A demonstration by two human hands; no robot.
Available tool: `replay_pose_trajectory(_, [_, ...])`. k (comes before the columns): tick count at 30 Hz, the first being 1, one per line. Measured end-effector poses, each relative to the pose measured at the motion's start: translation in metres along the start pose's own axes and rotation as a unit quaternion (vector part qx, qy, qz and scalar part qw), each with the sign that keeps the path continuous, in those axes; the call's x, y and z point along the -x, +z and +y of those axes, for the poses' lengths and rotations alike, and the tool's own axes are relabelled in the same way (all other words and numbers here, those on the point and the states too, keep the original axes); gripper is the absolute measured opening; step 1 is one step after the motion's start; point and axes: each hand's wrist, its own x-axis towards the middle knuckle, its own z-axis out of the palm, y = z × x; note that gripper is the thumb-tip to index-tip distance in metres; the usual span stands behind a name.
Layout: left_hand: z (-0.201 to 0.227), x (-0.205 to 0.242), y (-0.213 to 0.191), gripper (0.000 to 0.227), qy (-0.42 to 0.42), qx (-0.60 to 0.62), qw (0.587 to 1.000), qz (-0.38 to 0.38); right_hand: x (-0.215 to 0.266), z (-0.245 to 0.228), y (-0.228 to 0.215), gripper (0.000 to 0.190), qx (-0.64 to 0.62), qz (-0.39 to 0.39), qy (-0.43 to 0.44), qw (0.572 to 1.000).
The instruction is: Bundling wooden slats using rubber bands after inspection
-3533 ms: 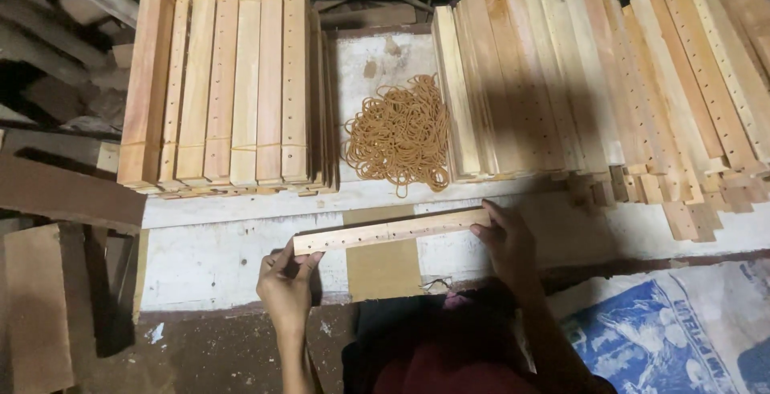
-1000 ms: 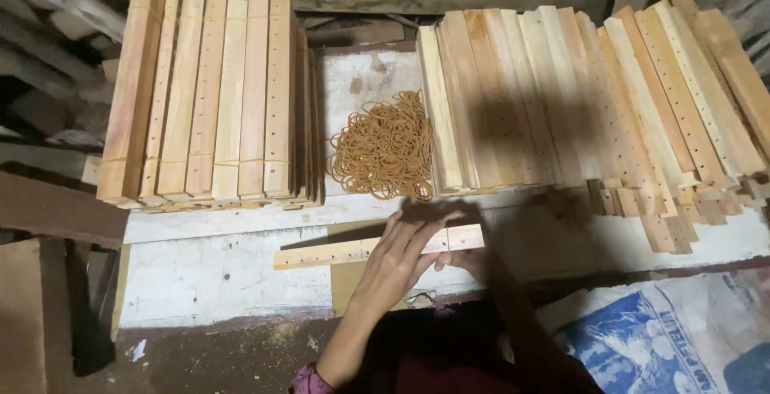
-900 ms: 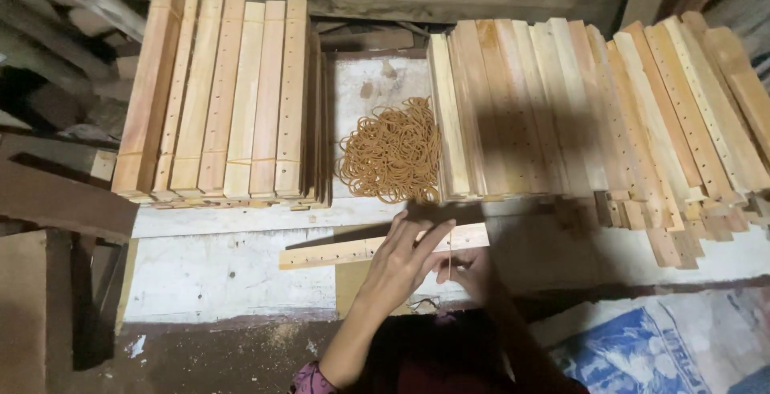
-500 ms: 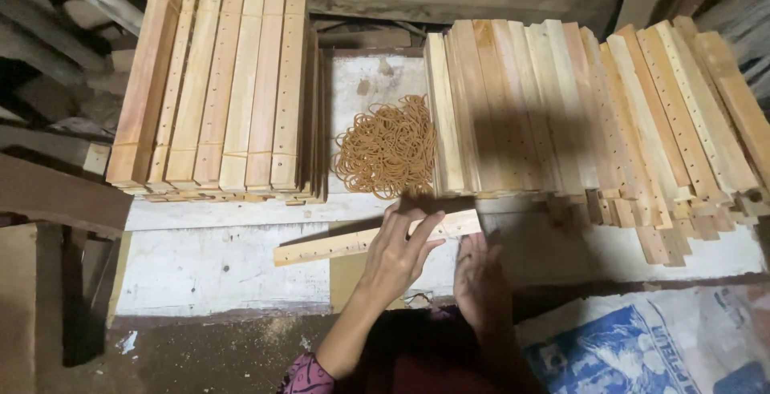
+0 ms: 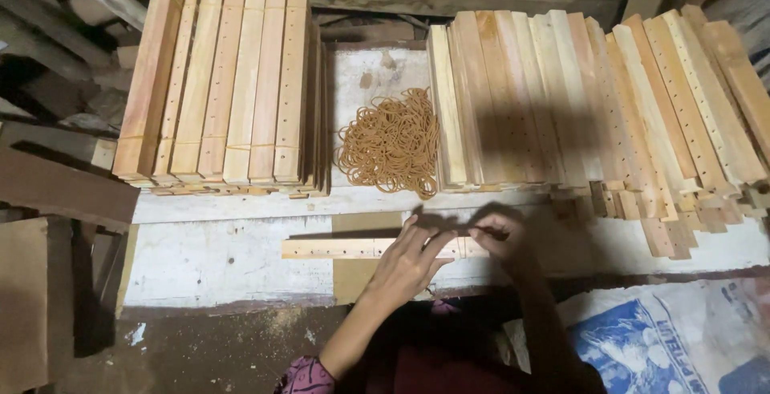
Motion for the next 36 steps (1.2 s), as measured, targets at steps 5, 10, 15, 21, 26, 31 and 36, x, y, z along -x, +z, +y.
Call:
replay_pose_trajectory(5, [-0.018,0.02,0.026,0.04,-0.044,0.053,0.997,-0.022,0.028,-0.086,-0.013,0.043,0.143,-0.08,-0.285,0.945])
replay_pose_trajectory(10, [-0.008,0.011,0.011,0.036,-0.044,0.05,0.997,-0.036,0.026,-0.089,-0.009,0.033,0.237,-0.142,-0.351,0.894])
replay_pose_trajectory(15, [-0.004,0.004,0.003,0.038,-0.047,0.054,0.996,-0.045,0.013,-0.073,0.005,0.047,0.236,-0.171,-0.299,0.909])
replay_pose_trajectory(21, [-0.013,0.017,0.02,0.039,-0.057,0.049,0.995,-0.069,-0.005,-0.031,0.004,0.053,0.291,-0.199,-0.314,0.881])
replay_pose_trajectory(26, [0.015,-0.018,-0.026,0.051,-0.098,0.021,0.994,-0.045,0.001,-0.043,0.013,0.063,0.306,-0.166,-0.388,0.853])
replay_pose_trajectory(31, [0.053,0.016,-0.043,0.027,-0.261,0.07,0.958,0.1,0.01,-0.08,0.05,0.056,0.333,-0.208,-0.39,0.833])
replay_pose_trajectory(36, [0.063,0.064,-0.027,0.048,-0.462,0.165,0.84,0.232,0.016,-0.08,0.112,0.062,0.451,-0.218,-0.341,0.796])
